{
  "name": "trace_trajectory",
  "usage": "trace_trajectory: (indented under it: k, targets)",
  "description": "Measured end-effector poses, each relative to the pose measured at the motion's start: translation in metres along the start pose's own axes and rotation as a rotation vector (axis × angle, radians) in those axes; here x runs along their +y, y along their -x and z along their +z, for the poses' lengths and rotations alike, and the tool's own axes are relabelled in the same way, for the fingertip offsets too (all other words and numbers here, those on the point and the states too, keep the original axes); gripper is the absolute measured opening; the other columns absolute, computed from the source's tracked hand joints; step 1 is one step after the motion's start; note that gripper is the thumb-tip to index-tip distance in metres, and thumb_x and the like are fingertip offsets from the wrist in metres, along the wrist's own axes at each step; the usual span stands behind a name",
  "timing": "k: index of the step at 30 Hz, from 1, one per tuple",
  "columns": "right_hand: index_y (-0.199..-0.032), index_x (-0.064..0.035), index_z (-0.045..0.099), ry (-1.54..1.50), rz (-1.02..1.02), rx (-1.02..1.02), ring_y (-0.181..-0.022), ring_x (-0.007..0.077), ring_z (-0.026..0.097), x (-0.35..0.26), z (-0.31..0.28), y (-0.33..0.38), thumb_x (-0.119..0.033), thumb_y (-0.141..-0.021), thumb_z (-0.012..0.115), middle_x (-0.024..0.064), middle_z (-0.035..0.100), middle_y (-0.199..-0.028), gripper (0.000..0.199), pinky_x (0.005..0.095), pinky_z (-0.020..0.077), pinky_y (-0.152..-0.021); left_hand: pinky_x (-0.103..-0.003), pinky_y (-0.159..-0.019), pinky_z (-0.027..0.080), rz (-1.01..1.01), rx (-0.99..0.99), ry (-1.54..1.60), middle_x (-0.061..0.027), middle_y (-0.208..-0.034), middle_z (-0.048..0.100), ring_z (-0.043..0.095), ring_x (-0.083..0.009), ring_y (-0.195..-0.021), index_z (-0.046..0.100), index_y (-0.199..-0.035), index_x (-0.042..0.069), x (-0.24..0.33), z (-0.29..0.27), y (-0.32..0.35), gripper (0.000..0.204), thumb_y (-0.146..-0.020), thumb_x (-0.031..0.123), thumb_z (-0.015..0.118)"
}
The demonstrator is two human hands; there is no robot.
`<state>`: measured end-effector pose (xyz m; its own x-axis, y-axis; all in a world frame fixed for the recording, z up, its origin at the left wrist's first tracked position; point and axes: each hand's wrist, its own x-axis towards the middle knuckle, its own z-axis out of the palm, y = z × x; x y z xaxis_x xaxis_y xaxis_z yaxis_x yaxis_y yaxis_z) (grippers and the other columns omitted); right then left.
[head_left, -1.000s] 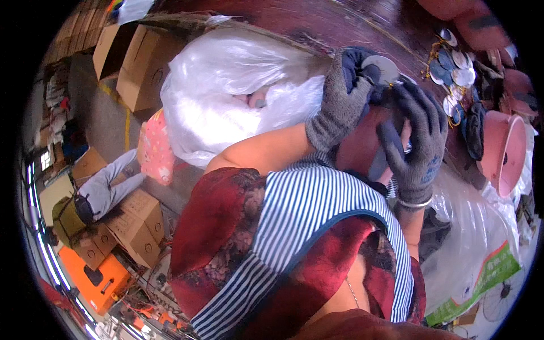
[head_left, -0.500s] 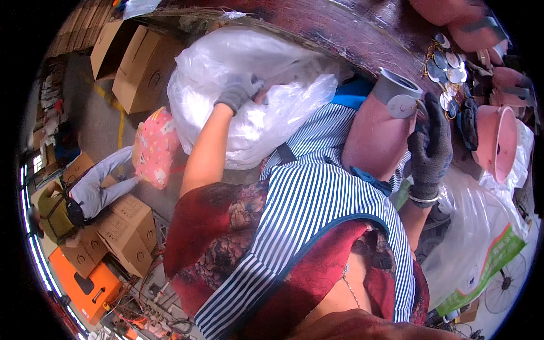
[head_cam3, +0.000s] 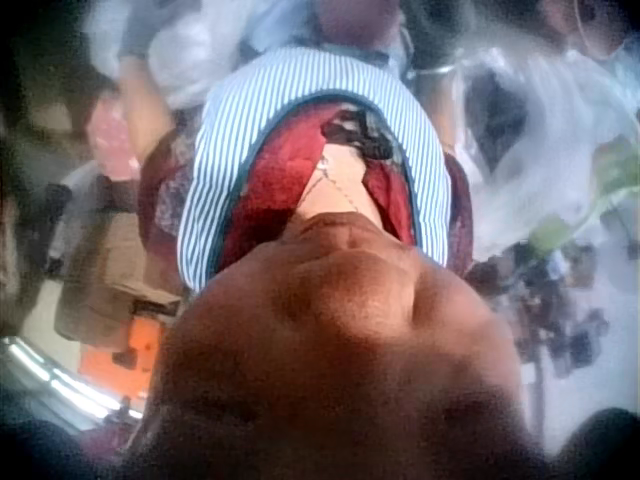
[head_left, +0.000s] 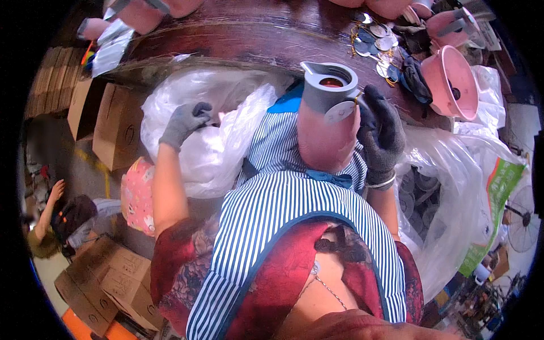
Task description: The person assembles pink thermos jugs by attaching circular medallions and handles using rubber bands, then places them in rows on a workbench.
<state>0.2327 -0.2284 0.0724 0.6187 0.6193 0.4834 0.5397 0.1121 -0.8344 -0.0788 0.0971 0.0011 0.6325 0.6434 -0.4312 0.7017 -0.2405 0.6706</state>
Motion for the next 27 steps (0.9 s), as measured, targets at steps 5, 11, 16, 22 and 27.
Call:
trace_trajectory:
  k: [5, 11, 16, 22, 27]
  targets:
    - [-0.127, 0.0018, 0.059, 0.003, -0.069, -0.023, -0.115, 0.0285, 0.061, 0.009, -0.005, 0.004, 0.002, -0.082, 0.062, 0.0180, 0.062, -0.129, 0.045, 0.0372, 0.0449, -0.100, -0.048, -0.085, 0.050, 0.105, 0.039, -0.544, -0.0226, -0.103, 0.069, 0.067, -0.0364, -0.098, 0.071, -0.099, 0.007, -0.056, 0.057, -0.062, 0.049, -0.083, 0.052, 0.058]
    - [-0.126, 0.0017, 0.059, -0.082, 0.028, 0.077, -0.123, 0.0316, 0.056, 0.004, -0.009, 0.028, 0.004, -0.080, 0.062, 0.0175, 0.060, -0.133, 0.046, 0.0407, 0.0395, -0.106, -0.042, -0.095, 0.049, -0.330, -0.081, -0.511, -0.0229, -0.117, 0.066, 0.064, -0.0337, -0.111, 0.070, -0.114, 0.003, -0.100, 0.109, -0.108, 0.062, -0.075, 0.051, 0.070]
    - [-0.132, 0.0039, 0.054, -0.078, 0.013, 0.061, -0.128, 0.0300, 0.052, 0.007, -0.018, 0.039, 0.004, -0.088, 0.058, 0.0193, 0.056, -0.137, 0.043, 0.0421, 0.0385, -0.109, -0.030, -0.067, 0.054, -0.067, 0.174, 0.286, -0.0073, -0.100, 0.068, 0.064, -0.0178, -0.076, 0.062, -0.124, 0.004, -0.038, 0.047, -0.036, 0.062, -0.073, 0.029, 0.084]
    - [-0.122, 0.0008, 0.063, -0.134, -0.042, 0.076, -0.116, 0.0296, 0.061, 0.003, -0.009, 0.024, 0.003, -0.081, 0.068, 0.0179, 0.065, -0.123, 0.041, 0.0392, 0.0448, -0.101, -0.039, -0.109, 0.040, 0.745, 0.438, -0.019, -0.0142, -0.143, 0.051, 0.050, -0.0281, -0.130, 0.043, -0.144, 0.004, 0.173, 0.011, 0.065, 0.077, -0.076, 0.016, 0.078]
    - [-0.127, 0.0010, 0.058, -0.028, -0.140, 0.079, -0.110, 0.0294, 0.065, -0.001, -0.010, 0.027, 0.002, -0.082, 0.070, 0.0194, 0.065, -0.123, 0.047, 0.0382, 0.0494, -0.096, -0.041, -0.110, 0.038, 1.420, 0.322, -0.330, -0.0154, -0.140, 0.052, 0.050, -0.0322, -0.129, 0.047, -0.142, 0.006, 0.269, 0.066, 0.036, 0.072, -0.077, 0.015, 0.077]
